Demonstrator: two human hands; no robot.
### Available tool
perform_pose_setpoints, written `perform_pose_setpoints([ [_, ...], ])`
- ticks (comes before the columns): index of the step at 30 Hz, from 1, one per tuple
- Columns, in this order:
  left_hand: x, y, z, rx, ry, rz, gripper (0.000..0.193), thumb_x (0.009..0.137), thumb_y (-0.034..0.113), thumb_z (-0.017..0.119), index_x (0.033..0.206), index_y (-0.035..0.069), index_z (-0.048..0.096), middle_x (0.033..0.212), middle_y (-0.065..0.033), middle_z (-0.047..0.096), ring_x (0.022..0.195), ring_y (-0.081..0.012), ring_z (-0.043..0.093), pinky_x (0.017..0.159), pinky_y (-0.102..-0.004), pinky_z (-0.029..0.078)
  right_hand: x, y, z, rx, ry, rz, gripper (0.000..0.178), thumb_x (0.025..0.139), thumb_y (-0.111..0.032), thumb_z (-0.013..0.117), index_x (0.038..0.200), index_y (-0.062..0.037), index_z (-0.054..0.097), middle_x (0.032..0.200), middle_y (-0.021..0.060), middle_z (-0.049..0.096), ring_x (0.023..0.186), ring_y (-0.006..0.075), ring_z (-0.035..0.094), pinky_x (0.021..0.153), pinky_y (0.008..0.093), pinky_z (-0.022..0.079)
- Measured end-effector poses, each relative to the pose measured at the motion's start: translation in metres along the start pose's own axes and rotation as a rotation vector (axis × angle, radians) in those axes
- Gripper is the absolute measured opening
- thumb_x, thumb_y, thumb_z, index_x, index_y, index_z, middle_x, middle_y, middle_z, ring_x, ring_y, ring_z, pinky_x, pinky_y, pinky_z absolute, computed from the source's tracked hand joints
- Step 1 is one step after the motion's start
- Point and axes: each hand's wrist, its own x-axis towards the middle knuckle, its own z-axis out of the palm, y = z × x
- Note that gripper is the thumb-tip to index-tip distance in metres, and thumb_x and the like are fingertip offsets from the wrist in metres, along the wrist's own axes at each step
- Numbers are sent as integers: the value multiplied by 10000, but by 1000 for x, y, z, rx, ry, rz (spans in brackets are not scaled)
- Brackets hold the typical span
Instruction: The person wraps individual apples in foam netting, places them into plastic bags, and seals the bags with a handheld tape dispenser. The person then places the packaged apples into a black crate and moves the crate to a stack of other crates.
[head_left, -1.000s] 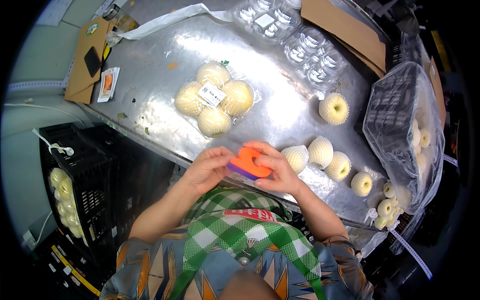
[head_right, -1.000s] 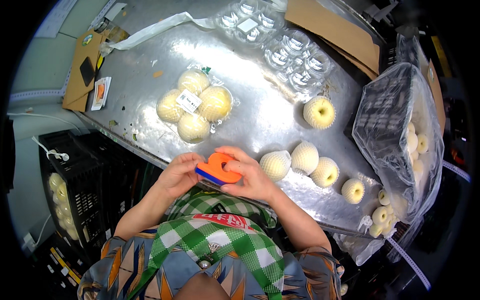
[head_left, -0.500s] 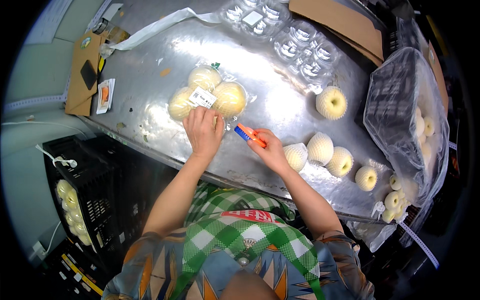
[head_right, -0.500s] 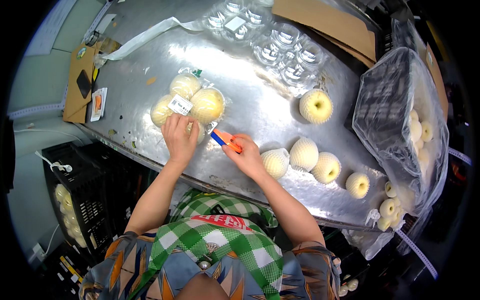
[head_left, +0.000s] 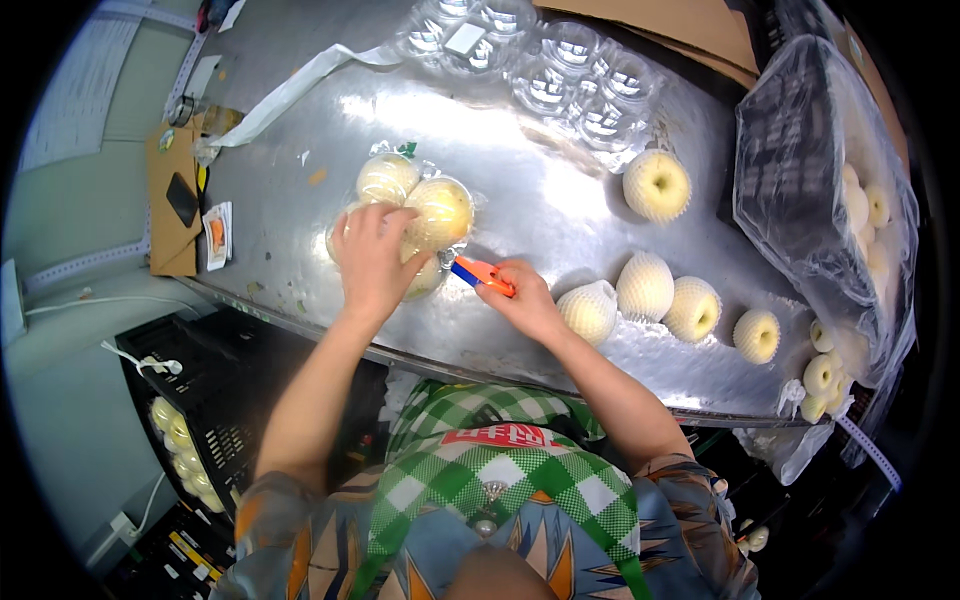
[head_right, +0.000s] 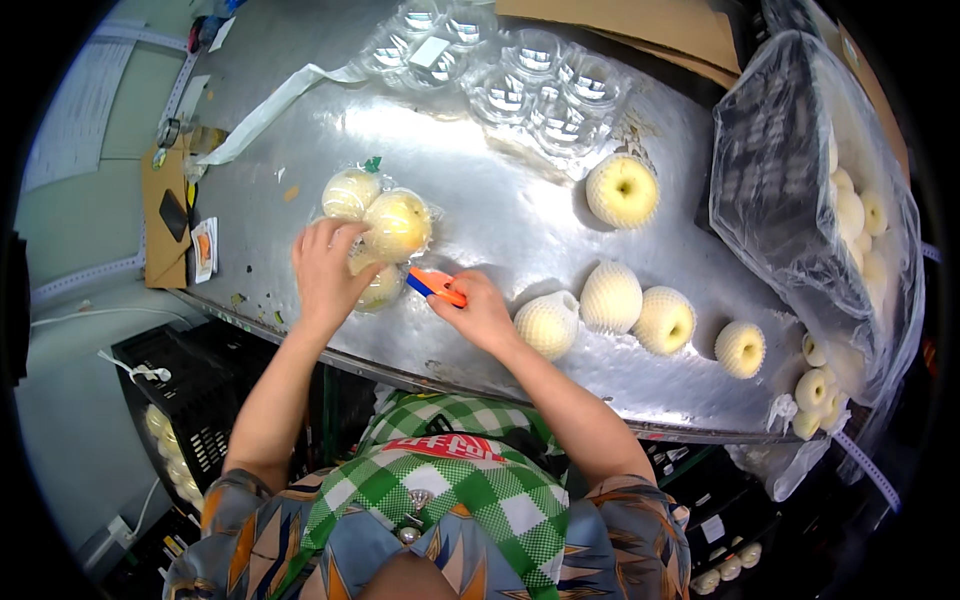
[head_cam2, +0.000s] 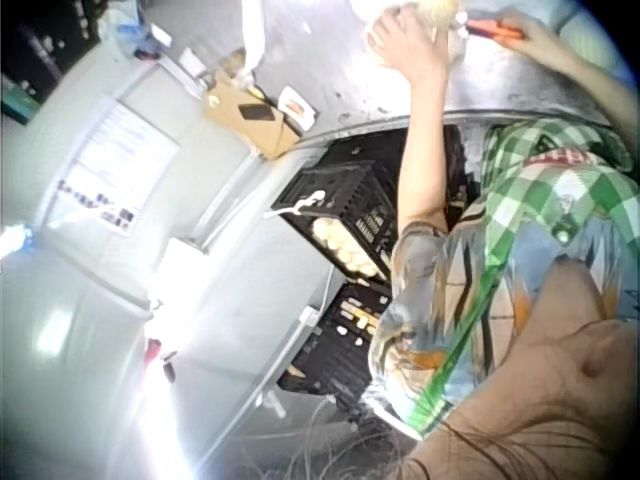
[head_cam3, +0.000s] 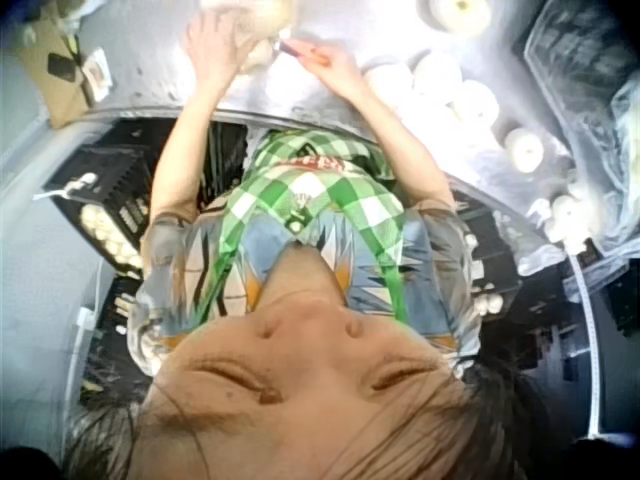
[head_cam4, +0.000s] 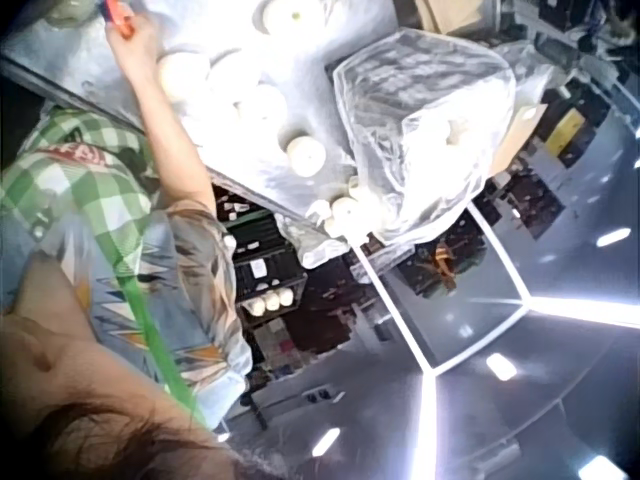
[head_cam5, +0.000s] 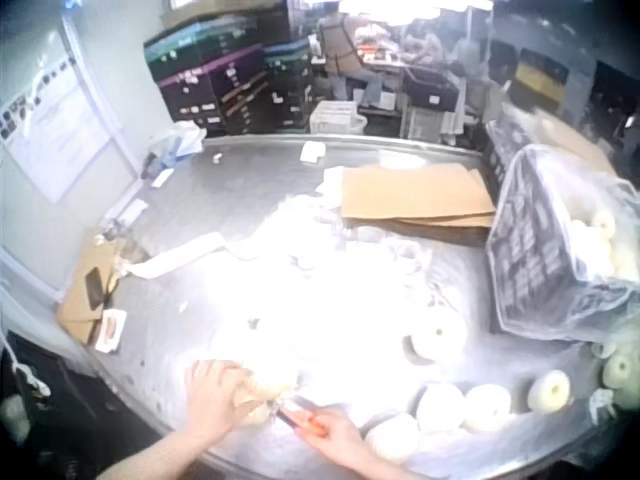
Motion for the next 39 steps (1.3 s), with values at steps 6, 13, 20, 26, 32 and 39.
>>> perform_pose_setpoints([
  [6, 68, 14, 23, 355, -571, 877, 175, 731, 224, 671, 903, 214, 697, 1250, 9, 522, 1328, -231, 346, 1090, -628, 152, 0, 2, 5, 8, 34, 8, 419, 744, -332, 714, 930, 40, 664, 1060, 218, 592, 951, 346, 590, 841, 383, 475],
  [13, 92, 44, 68, 612, -992, 1074, 120, 762, 209, 644, 850, 199, 725, 1055, 40, 607, 1278, -199, 403, 1090, -632, 153, -1, 0, 14, 13, 58, 26, 377, 768, -297, 706, 938, 37, 661, 1039, 205, 586, 891, 335, 600, 786, 382, 483],
  [20, 96, 39, 91, 643, -1276, 950, 89, 755, 163, 658, 825, 168, 711, 949, 42, 622, 1016, -184, 568, 1038, -619, 250, 0, -1, 12, 24, 81, 31, 374, 769, -306, 704, 923, 32, 663, 1033, 202, 584, 907, 338, 600, 803, 381, 480],
  [26, 111, 24, 45, 459, -1165, 1022, 58, 747, 153, 648, 784, 172, 688, 877, 60, 599, 996, -148, 567, 1015, -558, 296, 14, -1, -2, 60, -5, -123, 343, 765, -282, 714, 905, 21, 637, 1110, 191, 563, 956, 321, 583, 818, 376, 474],
  [32, 126, -15, -21, 172, -1032, 947, 15, 738, 145, 636, 726, 153, 637, 834, 45, 539, 1003, -133, 528, 1056, -520, 259, 47, -17, -41, 15, -168, -164, 300, 764, -252, 704, 892, 9, 629, 1132, 179, 569, 946, 315, 592, 807, 364, 476],
  [39, 112, -50, -52, -44, -743, 921, 7, 723, 138, 626, 717, 134, 626, 874, 57, 574, 1048, -143, 526, 998, -525, 312, 91, -18, -49, -192, -297, -173, 333, 772, -294, 660, 903, 11, 639, 1099, 177, 578, 961, 320, 577, 821, 380, 462],
])
